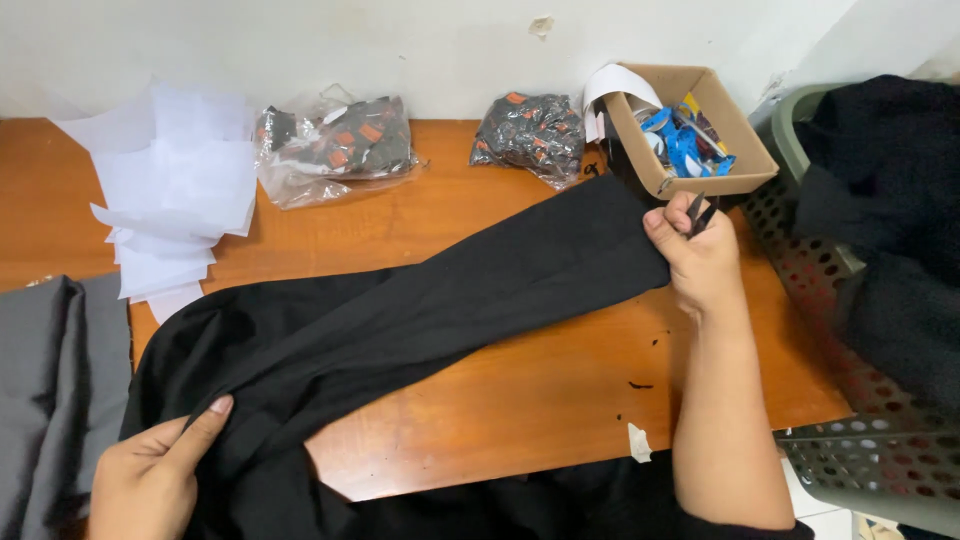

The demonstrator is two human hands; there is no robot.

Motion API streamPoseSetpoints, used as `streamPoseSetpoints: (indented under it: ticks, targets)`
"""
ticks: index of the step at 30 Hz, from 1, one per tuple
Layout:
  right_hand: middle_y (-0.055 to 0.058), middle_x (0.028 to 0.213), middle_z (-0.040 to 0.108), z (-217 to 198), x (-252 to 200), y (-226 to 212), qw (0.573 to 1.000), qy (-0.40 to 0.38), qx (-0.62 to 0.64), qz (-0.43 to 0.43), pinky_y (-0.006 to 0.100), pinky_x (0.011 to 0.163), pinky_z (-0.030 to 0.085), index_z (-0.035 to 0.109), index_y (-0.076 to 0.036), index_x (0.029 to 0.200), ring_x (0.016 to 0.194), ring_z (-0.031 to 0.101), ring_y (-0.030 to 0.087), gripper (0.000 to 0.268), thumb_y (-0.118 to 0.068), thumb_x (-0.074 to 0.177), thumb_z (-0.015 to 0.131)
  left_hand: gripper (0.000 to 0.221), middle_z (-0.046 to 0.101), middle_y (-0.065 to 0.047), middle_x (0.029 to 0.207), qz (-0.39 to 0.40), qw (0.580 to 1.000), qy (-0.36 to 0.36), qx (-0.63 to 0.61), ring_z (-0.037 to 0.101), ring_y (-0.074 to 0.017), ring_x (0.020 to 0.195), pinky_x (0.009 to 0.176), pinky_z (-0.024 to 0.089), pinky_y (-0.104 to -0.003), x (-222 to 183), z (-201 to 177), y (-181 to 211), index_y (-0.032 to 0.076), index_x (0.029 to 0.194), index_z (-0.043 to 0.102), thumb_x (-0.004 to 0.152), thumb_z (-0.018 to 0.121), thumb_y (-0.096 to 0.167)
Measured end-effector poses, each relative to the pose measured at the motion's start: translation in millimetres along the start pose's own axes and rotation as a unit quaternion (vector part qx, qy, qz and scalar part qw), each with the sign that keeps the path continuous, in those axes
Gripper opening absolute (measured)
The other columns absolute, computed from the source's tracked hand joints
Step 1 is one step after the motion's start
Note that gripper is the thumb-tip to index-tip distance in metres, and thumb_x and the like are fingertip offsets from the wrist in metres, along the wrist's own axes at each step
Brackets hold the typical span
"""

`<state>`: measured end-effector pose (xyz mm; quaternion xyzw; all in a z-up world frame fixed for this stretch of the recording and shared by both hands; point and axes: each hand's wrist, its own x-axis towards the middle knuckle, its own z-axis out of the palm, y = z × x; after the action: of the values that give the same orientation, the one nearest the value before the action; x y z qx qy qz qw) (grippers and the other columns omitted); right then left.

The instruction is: Trimming loose threads from a black garment using thread snips

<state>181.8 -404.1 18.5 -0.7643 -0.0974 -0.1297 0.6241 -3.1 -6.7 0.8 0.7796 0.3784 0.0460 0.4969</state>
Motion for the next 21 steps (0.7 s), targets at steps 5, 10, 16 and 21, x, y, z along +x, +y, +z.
streamPoseSetpoints:
  ticks: [5, 10, 16, 21]
  targets:
    - [0.004, 0.081, 0.058, -6.7, 2.0, 15.5, 0.997, -0.040, 0.054, 0.046, 0.019, 0.061, 0.036, 0.032, -0.018, 0.066, 0.075, 0.050, 0.009, 0.030, -0.019, 0.087, 0.053, 0.054, 0.017, -0.002, 0.050, -0.013, 0.999, 0.036, 0.007, 0.019, -0.0138, 0.049, 0.046, 0.015, -0.027, -6.8, 0.8, 14.6, 0.008, 0.052, 0.022, 0.080, 0.063, 0.027]
    - [0.017, 0.121, 0.047, 1.1, -4.0, -11.9, 0.975, -0.199, 0.096, 0.038, 0.024, 0.059, 0.045, 0.027, -0.017, 0.072, 0.071, 0.048, 0.009, 0.051, 0.001, 0.055, 0.071, 0.056, 0.016, -0.005, 0.046, -0.055, 0.997, 0.054, 0.015, 0.018, -0.0155, 0.043, 0.043, 0.015, -0.028, -13.6, 4.0, 25.6, 0.005, 0.050, 0.022, 0.080, 0.063, 0.029]
    - [0.012, 0.095, 0.055, -2.2, 0.3, 4.5, 0.989, -0.088, 0.096, 0.067, 0.023, 0.058, 0.046, 0.030, -0.016, 0.072, 0.062, 0.047, 0.007, 0.047, 0.010, 0.060, 0.067, 0.056, 0.014, -0.006, 0.048, -0.056, 0.997, 0.055, 0.027, 0.018, -0.0162, 0.046, 0.046, 0.016, -0.028, -14.1, 5.9, 27.8, 0.004, 0.053, 0.019, 0.080, 0.064, 0.024]
    - [0.014, 0.102, 0.053, -8.5, 2.9, 6.8, 0.977, -0.125, 0.152, 0.087, 0.027, 0.063, 0.048, 0.032, -0.017, 0.071, 0.067, 0.053, 0.009, 0.045, 0.009, 0.059, 0.066, 0.058, 0.016, -0.005, 0.044, -0.060, 0.995, 0.077, 0.012, 0.019, -0.0156, 0.041, 0.041, 0.016, -0.028, -16.9, 10.2, 26.9, 0.002, 0.048, 0.023, 0.080, 0.066, 0.025]
